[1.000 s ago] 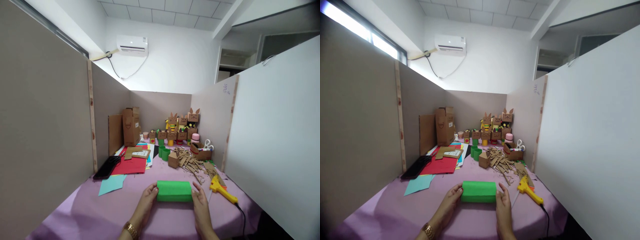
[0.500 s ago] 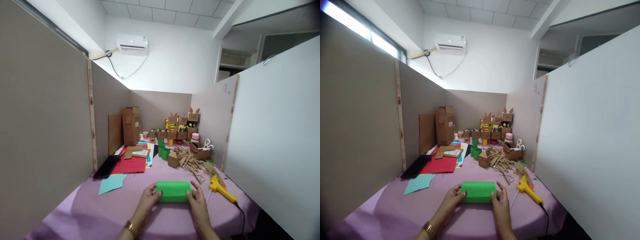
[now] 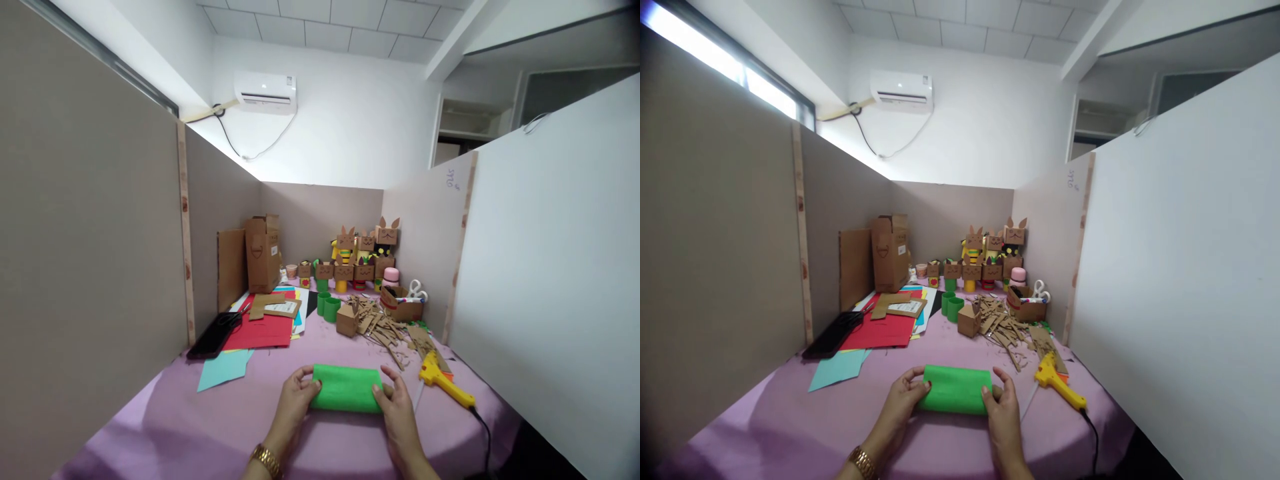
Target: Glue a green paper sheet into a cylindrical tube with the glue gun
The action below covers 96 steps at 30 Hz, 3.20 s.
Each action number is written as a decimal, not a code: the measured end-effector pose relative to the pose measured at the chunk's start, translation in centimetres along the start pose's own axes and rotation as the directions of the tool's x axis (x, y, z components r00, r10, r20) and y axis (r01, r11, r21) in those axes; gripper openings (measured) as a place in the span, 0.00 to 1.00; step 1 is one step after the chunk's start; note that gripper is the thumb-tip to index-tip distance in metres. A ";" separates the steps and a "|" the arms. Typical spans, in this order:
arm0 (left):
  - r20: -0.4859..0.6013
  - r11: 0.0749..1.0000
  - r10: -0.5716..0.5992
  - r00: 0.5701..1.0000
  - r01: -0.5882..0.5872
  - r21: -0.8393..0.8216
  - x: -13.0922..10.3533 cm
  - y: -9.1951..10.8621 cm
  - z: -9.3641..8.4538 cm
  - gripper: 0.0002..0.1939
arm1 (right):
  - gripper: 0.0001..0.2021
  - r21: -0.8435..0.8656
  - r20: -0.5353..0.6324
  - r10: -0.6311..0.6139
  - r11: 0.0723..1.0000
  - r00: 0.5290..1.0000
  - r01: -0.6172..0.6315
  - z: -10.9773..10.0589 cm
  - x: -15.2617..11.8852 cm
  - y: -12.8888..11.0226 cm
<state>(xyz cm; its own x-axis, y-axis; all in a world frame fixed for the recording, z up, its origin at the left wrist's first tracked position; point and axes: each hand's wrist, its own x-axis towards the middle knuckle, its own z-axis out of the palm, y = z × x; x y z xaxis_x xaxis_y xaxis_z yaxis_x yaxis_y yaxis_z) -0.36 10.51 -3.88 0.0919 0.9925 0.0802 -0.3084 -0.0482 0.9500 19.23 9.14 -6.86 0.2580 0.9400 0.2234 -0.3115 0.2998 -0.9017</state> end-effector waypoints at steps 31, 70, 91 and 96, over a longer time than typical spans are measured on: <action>0.024 0.999 -0.008 1.000 0.009 -0.053 -0.9 0.6 0.1 0.32 | 0.30 0.057 -0.030 0.024 0.998 0.999 -0.022 -0.4 0.0 0.5; 0.037 0.987 -0.058 0.998 0.063 -0.146 -0.9 1.0 0.5 0.25 | 0.37 0.071 -0.126 0.086 0.994 0.988 -0.077 0.0 -0.3 -0.7; 0.035 0.974 -0.053 0.998 0.059 -0.219 -0.7 0.7 0.2 0.27 | 0.30 0.067 -0.118 0.041 0.997 0.992 -0.033 -0.3 -0.1 -0.2; 0.077 0.974 -0.055 0.996 0.070 -0.216 -1.2 1.1 0.5 0.41 | 0.33 0.109 -0.032 0.035 0.994 0.999 -0.032 -0.1 0.0 -0.1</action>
<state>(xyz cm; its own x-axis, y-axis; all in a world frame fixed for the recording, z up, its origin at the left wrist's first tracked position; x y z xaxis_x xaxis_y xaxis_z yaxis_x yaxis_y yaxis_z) -0.38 9.22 -2.79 0.1813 0.9821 0.0512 -0.4985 0.0469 0.8656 19.34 9.06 -6.78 0.2760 0.9443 0.1792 -0.4174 0.2857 -0.8626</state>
